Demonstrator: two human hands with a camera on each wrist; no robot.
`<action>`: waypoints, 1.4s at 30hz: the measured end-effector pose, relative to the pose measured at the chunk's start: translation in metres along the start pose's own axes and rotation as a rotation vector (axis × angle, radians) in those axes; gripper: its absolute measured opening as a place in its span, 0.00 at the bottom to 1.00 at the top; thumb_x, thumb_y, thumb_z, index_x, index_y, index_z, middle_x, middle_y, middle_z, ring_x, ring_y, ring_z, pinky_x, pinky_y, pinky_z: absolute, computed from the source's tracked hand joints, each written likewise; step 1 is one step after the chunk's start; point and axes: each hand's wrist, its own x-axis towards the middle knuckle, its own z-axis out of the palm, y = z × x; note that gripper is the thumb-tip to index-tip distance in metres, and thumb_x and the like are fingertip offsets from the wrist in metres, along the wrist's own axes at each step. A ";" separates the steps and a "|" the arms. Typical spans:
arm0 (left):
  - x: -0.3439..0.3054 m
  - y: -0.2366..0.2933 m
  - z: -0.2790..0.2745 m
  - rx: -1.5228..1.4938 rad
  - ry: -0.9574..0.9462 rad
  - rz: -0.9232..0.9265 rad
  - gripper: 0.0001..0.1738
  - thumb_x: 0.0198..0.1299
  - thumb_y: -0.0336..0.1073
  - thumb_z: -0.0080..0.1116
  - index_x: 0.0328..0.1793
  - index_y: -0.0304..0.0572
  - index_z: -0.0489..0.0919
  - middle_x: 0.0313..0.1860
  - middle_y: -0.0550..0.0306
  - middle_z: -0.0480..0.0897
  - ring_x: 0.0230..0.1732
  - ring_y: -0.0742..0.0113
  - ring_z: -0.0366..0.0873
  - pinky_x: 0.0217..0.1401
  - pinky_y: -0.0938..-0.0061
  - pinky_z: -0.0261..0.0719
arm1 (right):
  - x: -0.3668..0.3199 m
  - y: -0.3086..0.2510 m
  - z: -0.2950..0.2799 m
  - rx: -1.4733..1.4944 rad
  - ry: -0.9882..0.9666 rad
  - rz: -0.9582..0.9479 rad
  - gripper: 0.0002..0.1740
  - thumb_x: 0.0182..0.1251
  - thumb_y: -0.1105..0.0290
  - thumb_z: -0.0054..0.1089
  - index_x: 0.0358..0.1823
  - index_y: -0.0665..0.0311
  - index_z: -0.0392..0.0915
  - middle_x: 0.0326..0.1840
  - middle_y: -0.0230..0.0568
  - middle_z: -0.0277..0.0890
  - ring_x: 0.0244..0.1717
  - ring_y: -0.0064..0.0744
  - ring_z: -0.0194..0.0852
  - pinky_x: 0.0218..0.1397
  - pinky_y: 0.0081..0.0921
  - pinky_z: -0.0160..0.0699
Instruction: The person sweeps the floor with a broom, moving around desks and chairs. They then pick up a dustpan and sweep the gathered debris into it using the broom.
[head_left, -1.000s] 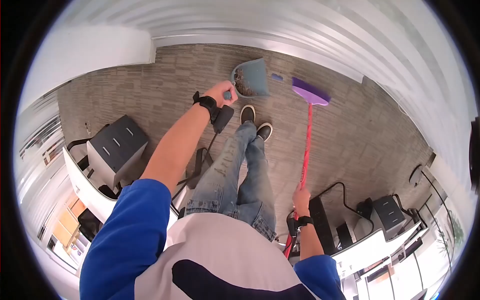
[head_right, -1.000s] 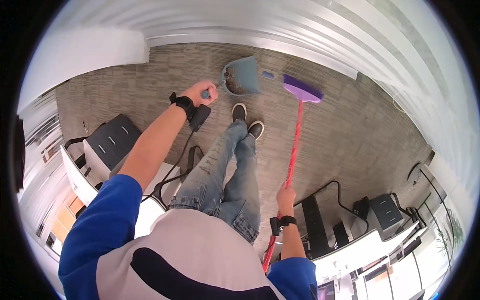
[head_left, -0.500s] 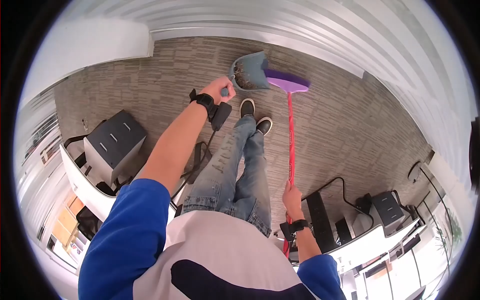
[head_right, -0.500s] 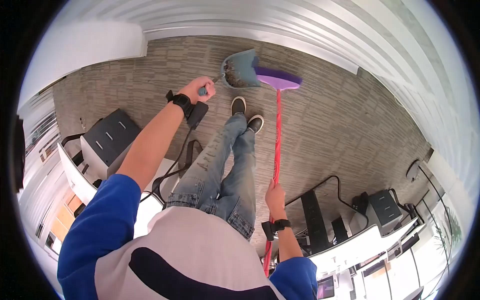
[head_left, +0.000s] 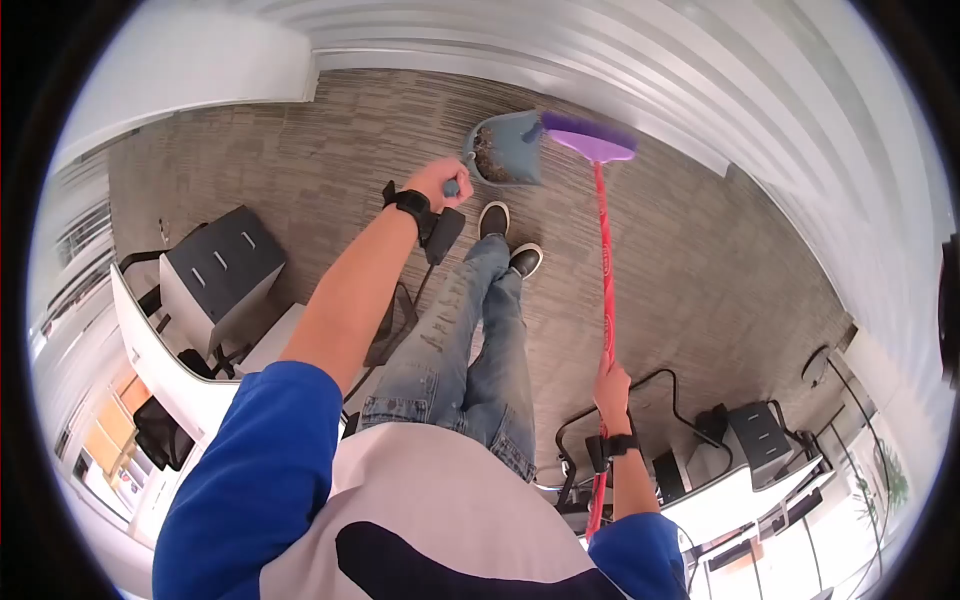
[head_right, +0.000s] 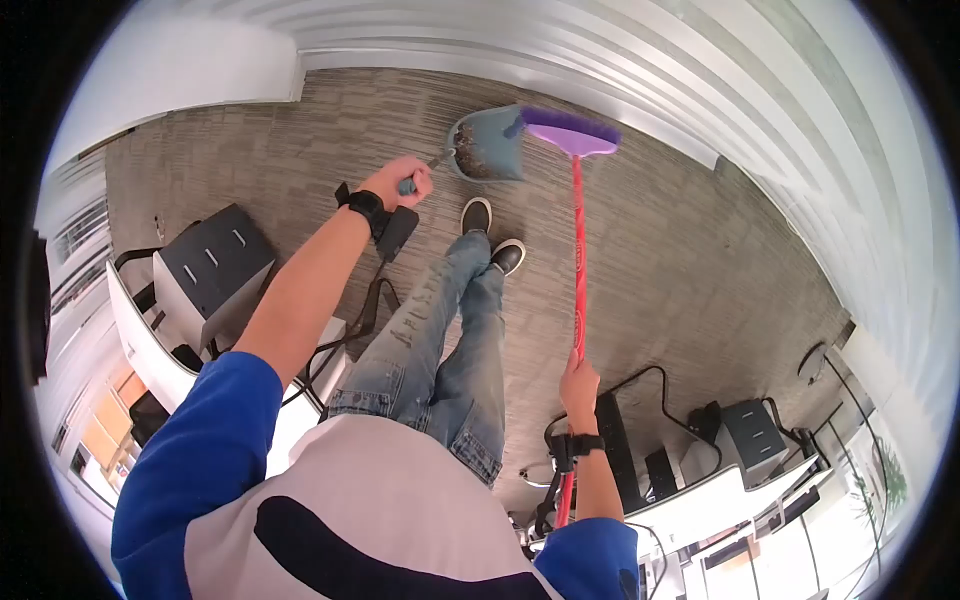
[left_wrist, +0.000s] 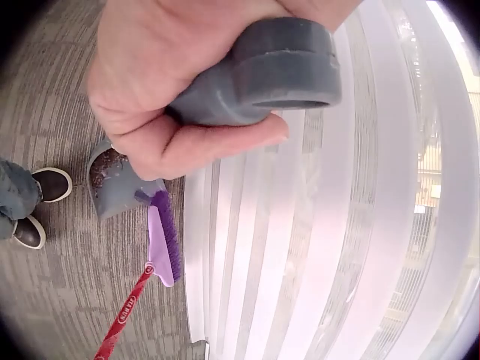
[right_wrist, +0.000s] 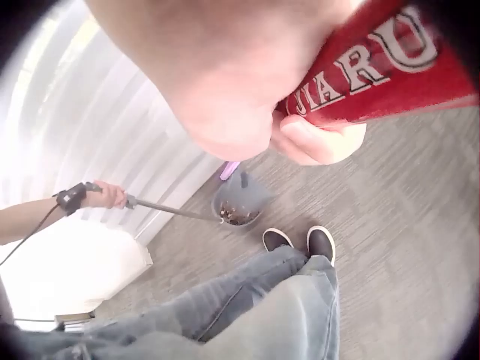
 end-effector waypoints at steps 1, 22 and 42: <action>-0.002 0.000 0.002 -0.001 0.010 0.006 0.13 0.52 0.13 0.41 0.42 0.34 0.67 0.30 0.61 0.68 0.31 0.80 0.64 0.38 0.89 0.65 | 0.010 -0.001 0.006 -0.005 -0.005 -0.009 0.29 0.67 0.53 0.35 0.27 0.75 0.72 0.26 0.65 0.71 0.33 0.64 0.70 0.34 0.50 0.68; 0.018 0.004 0.015 -0.539 0.686 -0.498 0.11 0.55 0.27 0.48 0.24 0.41 0.59 0.19 0.62 0.64 0.17 0.81 0.62 0.22 0.88 0.64 | -0.044 -0.010 0.007 0.052 -0.163 0.052 0.33 0.67 0.49 0.34 0.28 0.76 0.74 0.28 0.67 0.71 0.35 0.65 0.70 0.37 0.50 0.68; 0.018 0.012 0.036 -0.303 0.734 -0.548 0.14 0.55 0.27 0.46 0.20 0.43 0.57 0.15 0.65 0.62 0.13 0.82 0.59 0.15 0.92 0.60 | -0.019 -0.024 -0.008 0.417 -0.400 0.235 0.33 0.67 0.47 0.35 0.20 0.74 0.69 0.09 0.47 0.65 0.09 0.41 0.68 0.14 0.35 0.67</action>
